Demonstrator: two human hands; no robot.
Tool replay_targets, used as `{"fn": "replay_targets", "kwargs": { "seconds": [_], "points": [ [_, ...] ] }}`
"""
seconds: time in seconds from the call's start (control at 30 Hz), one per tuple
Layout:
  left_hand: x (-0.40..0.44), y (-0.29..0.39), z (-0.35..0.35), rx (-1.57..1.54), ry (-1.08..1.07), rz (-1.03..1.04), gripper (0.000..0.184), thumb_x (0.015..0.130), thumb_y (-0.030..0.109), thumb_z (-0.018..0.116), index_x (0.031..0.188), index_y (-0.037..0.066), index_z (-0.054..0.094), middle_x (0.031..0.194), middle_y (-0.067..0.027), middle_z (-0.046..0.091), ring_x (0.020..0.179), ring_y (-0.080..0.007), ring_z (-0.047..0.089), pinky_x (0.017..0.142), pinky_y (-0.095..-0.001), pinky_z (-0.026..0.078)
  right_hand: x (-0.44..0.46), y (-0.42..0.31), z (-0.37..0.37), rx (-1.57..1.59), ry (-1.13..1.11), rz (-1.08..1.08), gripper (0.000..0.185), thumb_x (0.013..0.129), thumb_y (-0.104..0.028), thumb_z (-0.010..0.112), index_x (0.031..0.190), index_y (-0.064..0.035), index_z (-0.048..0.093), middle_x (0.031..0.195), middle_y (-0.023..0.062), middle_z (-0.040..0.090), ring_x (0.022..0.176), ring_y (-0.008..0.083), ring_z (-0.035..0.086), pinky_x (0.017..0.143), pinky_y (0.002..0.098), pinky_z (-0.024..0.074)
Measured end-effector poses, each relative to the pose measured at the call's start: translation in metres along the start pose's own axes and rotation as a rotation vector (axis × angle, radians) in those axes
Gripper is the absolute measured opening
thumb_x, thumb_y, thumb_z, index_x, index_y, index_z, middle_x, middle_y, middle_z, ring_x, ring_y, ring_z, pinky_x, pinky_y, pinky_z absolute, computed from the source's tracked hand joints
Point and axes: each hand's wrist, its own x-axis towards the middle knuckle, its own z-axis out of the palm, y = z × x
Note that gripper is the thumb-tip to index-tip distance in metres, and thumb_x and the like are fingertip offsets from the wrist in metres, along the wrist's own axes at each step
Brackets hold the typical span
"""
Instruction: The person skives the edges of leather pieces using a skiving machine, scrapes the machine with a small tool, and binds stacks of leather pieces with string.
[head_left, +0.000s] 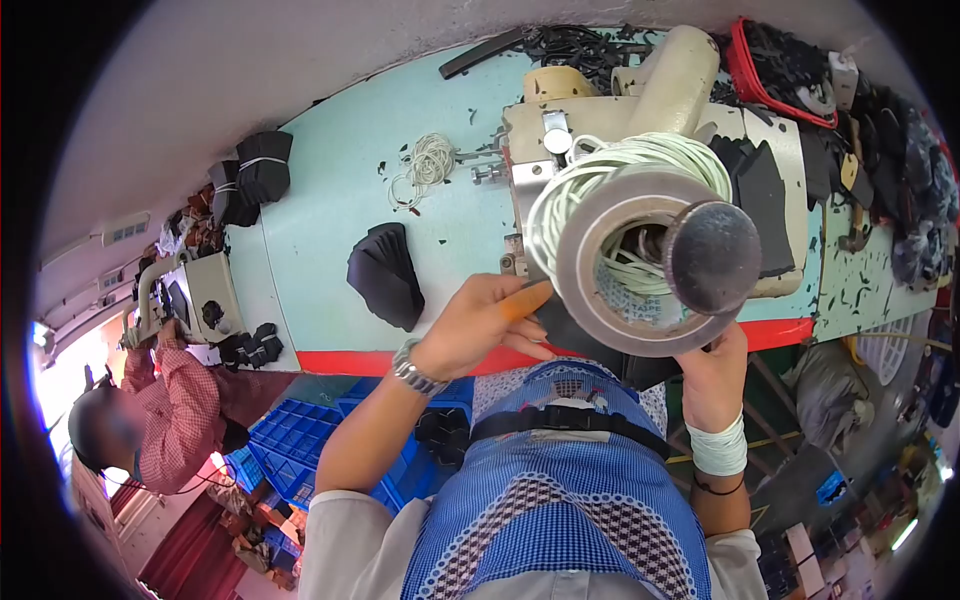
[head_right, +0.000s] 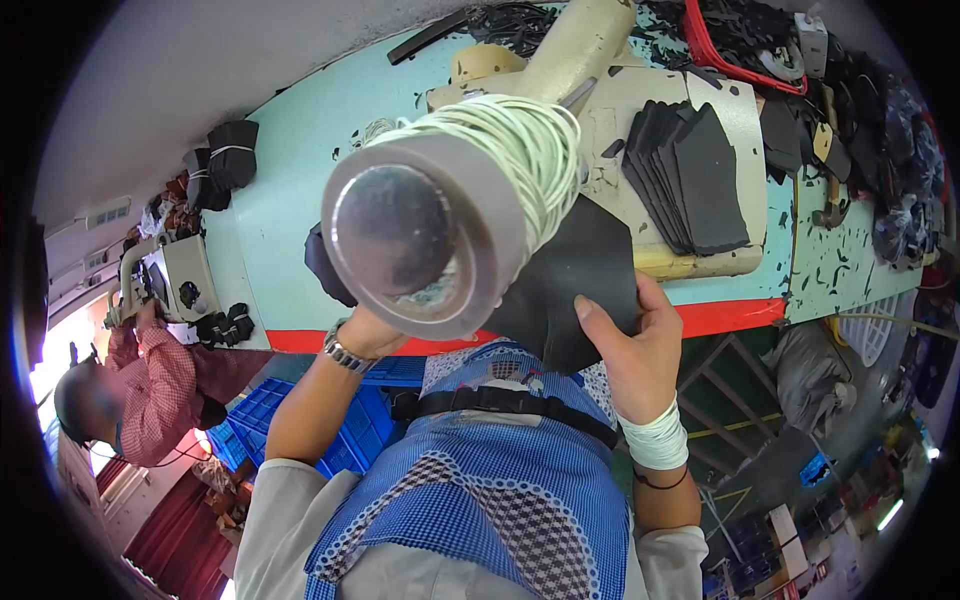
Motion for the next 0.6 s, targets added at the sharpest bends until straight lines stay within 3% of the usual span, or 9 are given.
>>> {"fn": "replay_targets", "kwargs": {
  "seconds": [0.23, 0.3, 0.33, 0.37, 0.4, 0.43, 0.5, 0.57, 0.6],
  "points": [
    [0.008, -0.004, 0.007, -0.123, 0.013, -0.030, 0.036, 0.096, 0.021, 0.055, 0.107, -0.013, 0.056, 0.086, -0.0172, 0.062, 0.079, -0.0256, 0.069, 0.069, -0.0355, 0.062, 0.001, 0.000, 0.001, 0.006, 0.000, 0.010, 0.040, 0.081, -0.001, 0.067, 0.118, 0.0076, 0.053, 0.104, 0.0115, 0.065, 0.093, 0.0136, 0.061, 0.084, 0.0257, 0.0485],
    [0.010, -0.005, 0.016, -0.050, -0.161, -0.134, 0.036, 0.094, 0.023, 0.058, 0.110, -0.010, 0.057, 0.096, -0.0198, 0.064, 0.082, -0.0267, 0.069, 0.068, -0.0358, 0.062, 0.000, -0.002, -0.008, -0.070, -0.022, 0.029, 0.045, 0.081, -0.001, 0.067, 0.122, 0.0080, 0.049, 0.107, 0.0131, 0.064, 0.095, 0.0144, 0.061, 0.086, 0.0268, 0.0482],
    [0.011, -0.006, 0.022, -0.019, -0.263, -0.256, 0.048, 0.094, 0.025, 0.059, 0.127, -0.008, 0.047, 0.118, -0.0261, 0.057, 0.105, -0.0313, 0.063, 0.083, -0.0377, 0.056, 0.000, -0.001, -0.015, -0.176, -0.167, -0.031, 0.053, 0.080, -0.002, 0.066, 0.128, 0.0079, 0.044, 0.113, 0.0150, 0.062, 0.099, 0.0159, 0.060, 0.088, 0.0286, 0.0473],
    [0.011, -0.008, 0.038, -0.025, -0.298, -0.253, 0.048, 0.094, 0.025, 0.059, 0.127, -0.008, 0.047, 0.118, -0.0261, 0.057, 0.105, -0.0313, 0.063, 0.083, -0.0377, 0.056, -0.003, -0.003, -0.023, -0.291, -0.300, -0.087, 0.062, 0.080, -0.002, 0.066, 0.134, 0.0078, 0.038, 0.118, 0.0170, 0.059, 0.103, 0.0173, 0.059, 0.091, 0.0304, 0.0465],
    [0.009, -0.011, 0.062, 0.082, -0.386, -0.043, 0.058, 0.094, 0.028, 0.058, 0.135, -0.007, 0.036, 0.126, -0.0268, 0.051, 0.115, -0.0318, 0.056, 0.092, -0.0376, 0.050, -0.011, -0.009, -0.024, -0.357, -0.377, -0.020, 0.074, 0.080, -0.005, 0.066, 0.141, 0.0066, 0.027, 0.126, 0.0203, 0.054, 0.110, 0.0217, 0.056, 0.095, 0.0324, 0.0445],
    [0.007, -0.015, 0.078, 0.182, -0.460, 0.174, 0.068, 0.095, 0.030, 0.058, 0.142, -0.006, 0.026, 0.134, -0.0275, 0.044, 0.125, -0.0322, 0.048, 0.100, -0.0374, 0.044, -0.013, 0.001, -0.019, -0.399, -0.391, -0.177, 0.072, 0.083, -0.007, 0.064, 0.143, 0.0065, 0.025, 0.124, 0.0227, 0.054, 0.114, 0.0267, 0.055, 0.098, 0.0336, 0.0427],
    [0.007, -0.019, 0.087, 0.352, -0.499, 0.176, 0.081, 0.096, 0.032, 0.056, 0.148, -0.003, 0.005, 0.145, -0.0273, 0.032, 0.133, -0.0304, 0.038, 0.107, -0.0355, 0.033, -0.022, -0.015, -0.017, -0.515, -0.266, -0.262, 0.068, 0.085, -0.006, 0.060, 0.142, 0.0079, 0.025, 0.128, 0.0259, 0.050, 0.122, 0.0326, 0.051, 0.102, 0.0355, 0.0391],
    [0.001, -0.028, 0.087, -0.029, -0.531, 0.043, 0.084, 0.095, 0.033, 0.057, 0.149, -0.001, 0.002, 0.142, -0.0255, 0.037, 0.127, -0.0283, 0.044, 0.104, -0.0348, 0.037, -0.006, -0.046, -0.021, -0.703, 0.029, -0.460, 0.067, 0.085, -0.006, 0.059, 0.142, 0.0075, 0.026, 0.132, 0.0265, 0.046, 0.122, 0.0366, 0.050, 0.103, 0.0383, 0.0376],
    [-0.004, -0.022, 0.086, 0.022, -0.516, 0.008, 0.073, 0.093, 0.029, 0.061, 0.146, 0.002, 0.020, 0.133, -0.0167, 0.048, 0.116, -0.0184, 0.053, 0.096, -0.0293, 0.044, 0.016, -0.050, -0.026, -1.045, 0.195, -0.722, 0.071, 0.083, -0.006, 0.061, 0.143, 0.0065, 0.025, 0.131, 0.0275, 0.046, 0.117, 0.0387, 0.052, 0.099, 0.0397, 0.0408]
  ]
}}
